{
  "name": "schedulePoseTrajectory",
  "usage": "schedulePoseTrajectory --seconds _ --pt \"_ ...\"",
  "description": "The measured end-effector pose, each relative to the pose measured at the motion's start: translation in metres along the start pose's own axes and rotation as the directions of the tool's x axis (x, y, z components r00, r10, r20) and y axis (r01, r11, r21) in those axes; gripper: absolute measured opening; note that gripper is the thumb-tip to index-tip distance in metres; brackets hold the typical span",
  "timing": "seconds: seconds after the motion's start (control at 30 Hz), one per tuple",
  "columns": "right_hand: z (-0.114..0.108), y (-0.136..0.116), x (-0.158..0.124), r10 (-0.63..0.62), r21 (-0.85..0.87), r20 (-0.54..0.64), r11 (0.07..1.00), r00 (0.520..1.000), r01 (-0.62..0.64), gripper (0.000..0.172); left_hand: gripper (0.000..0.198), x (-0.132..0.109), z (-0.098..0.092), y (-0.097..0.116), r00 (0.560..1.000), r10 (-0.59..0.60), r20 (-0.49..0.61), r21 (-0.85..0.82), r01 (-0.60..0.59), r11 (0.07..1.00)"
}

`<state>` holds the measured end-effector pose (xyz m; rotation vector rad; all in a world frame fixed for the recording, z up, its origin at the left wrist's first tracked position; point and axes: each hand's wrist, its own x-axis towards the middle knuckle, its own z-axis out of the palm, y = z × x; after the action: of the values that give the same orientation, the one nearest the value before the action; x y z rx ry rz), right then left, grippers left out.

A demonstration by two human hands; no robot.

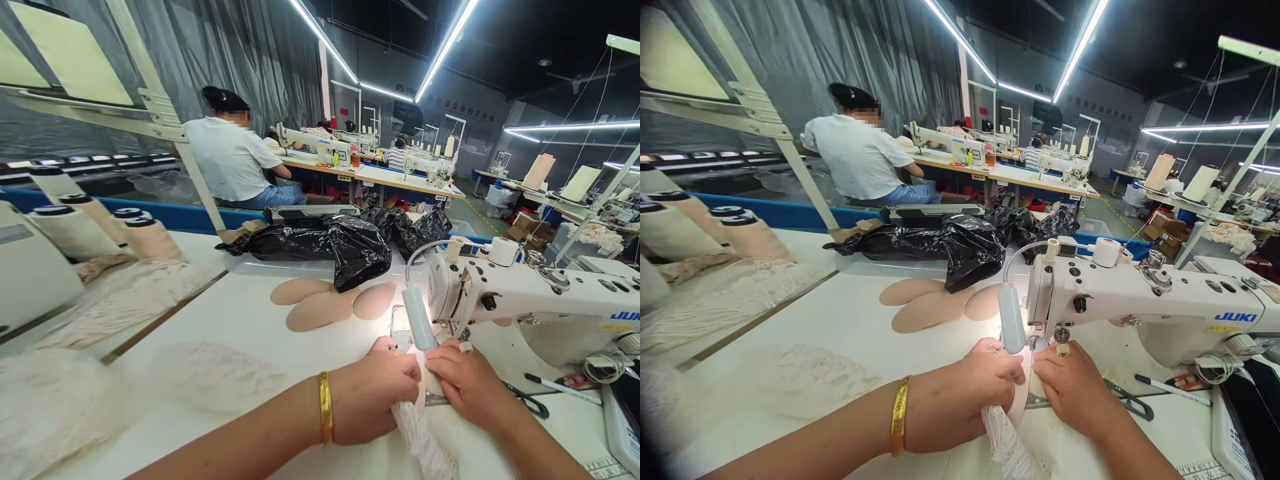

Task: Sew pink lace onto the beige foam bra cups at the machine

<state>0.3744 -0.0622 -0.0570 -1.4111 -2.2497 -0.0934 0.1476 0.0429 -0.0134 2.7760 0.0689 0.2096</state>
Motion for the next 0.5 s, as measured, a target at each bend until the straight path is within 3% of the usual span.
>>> schedulePoseTrajectory --seconds 0.5 --pt "-0.0016 0.0006 -0.0009 0.029 -0.066 0.024 0.997 0.999 -0.027 0.045 0.016 0.0019 -0.0012 -0.0002 1.0 -0.012 0.002 0.004 0.012 1.0"
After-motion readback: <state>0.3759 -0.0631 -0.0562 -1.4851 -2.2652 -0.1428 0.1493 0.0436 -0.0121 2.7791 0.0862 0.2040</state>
